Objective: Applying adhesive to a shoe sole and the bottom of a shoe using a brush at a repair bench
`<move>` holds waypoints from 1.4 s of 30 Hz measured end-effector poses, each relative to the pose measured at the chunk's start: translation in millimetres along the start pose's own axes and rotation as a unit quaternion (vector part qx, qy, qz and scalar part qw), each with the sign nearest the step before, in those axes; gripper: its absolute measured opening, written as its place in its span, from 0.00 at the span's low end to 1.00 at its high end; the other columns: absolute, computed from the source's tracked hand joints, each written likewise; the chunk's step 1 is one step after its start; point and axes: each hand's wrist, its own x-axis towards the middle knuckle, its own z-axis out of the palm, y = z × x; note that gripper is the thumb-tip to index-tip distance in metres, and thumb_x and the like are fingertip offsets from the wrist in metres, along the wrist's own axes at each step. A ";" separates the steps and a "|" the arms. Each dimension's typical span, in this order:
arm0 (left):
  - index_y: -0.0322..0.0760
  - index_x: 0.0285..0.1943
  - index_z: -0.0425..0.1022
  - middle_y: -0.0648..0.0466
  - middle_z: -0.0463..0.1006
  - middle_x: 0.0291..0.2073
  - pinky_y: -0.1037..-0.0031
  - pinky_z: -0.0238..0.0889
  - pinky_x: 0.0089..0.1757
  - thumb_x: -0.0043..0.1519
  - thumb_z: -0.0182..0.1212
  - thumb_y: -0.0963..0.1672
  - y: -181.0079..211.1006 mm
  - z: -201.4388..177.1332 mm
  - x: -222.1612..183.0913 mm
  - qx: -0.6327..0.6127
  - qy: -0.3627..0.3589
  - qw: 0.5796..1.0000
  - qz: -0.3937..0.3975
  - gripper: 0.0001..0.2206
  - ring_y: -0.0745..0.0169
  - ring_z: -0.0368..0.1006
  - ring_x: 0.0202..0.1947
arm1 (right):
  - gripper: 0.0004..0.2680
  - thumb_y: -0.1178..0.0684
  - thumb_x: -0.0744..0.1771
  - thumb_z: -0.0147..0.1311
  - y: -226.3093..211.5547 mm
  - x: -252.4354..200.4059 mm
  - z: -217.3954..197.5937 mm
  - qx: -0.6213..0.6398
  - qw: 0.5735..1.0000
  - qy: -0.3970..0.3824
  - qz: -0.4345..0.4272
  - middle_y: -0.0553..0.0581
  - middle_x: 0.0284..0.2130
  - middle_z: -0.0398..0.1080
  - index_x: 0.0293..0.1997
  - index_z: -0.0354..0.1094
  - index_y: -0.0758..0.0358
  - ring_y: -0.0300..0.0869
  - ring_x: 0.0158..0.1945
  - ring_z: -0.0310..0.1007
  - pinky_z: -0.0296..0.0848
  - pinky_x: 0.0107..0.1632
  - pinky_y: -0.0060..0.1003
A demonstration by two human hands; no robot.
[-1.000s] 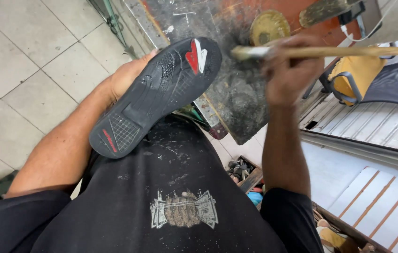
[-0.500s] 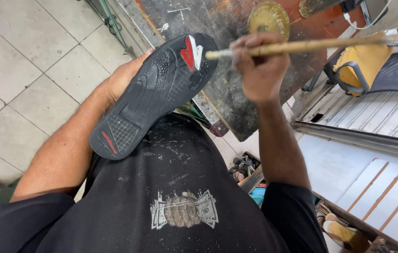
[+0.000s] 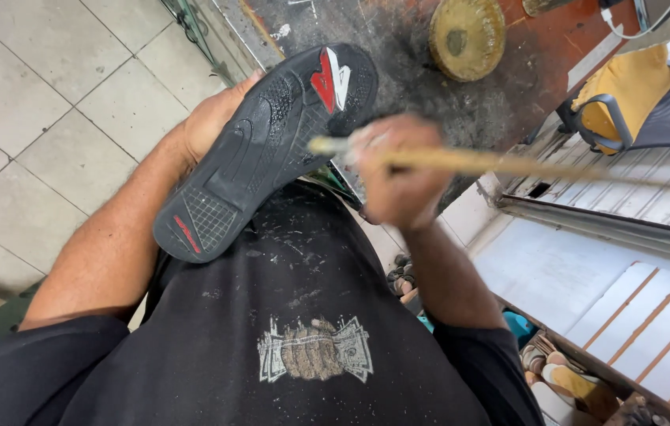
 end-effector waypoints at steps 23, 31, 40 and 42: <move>0.39 0.47 0.80 0.54 0.82 0.34 0.73 0.74 0.39 0.68 0.45 0.59 -19.3 -5.4 15.9 -0.114 -0.028 0.993 0.019 0.25 0.65 0.78 0.33 | 0.10 0.71 0.64 0.51 10.5 -14.2 -38.4 0.051 0.997 0.002 0.056 0.59 0.33 0.70 0.42 0.61 0.62 0.44 0.32 0.73 0.75 0.31 0.35; 0.43 0.44 0.82 0.55 0.84 0.36 0.69 0.75 0.49 0.66 0.37 0.61 -4.2 -2.9 4.3 0.024 -0.007 0.999 0.039 0.30 0.62 0.81 0.38 | 0.10 0.65 0.63 0.66 -10.0 -24.6 -14.8 0.001 0.996 -0.071 0.061 0.64 0.35 0.73 0.34 0.63 0.63 0.48 0.36 0.81 0.84 0.39 0.37; 0.39 0.46 0.82 0.52 0.83 0.38 0.70 0.68 0.54 0.69 0.41 0.59 15.1 13.0 -22.1 0.012 0.010 0.999 0.040 0.28 0.62 0.78 0.43 | 0.09 0.67 0.62 0.64 23.1 -16.9 -45.1 -0.004 0.998 0.040 0.037 0.70 0.27 0.72 0.28 0.62 0.68 0.56 0.26 0.75 0.76 0.30 0.41; 0.34 0.46 0.83 0.48 0.83 0.40 0.67 0.58 0.66 0.73 0.40 0.58 26.3 16.8 -33.3 0.064 -0.005 0.994 0.089 0.29 0.57 0.76 0.51 | 0.08 0.71 0.63 0.61 49.9 -19.9 -58.5 -0.060 0.997 0.036 0.024 0.70 0.26 0.73 0.32 0.63 0.68 0.50 0.21 0.73 0.71 0.23 0.36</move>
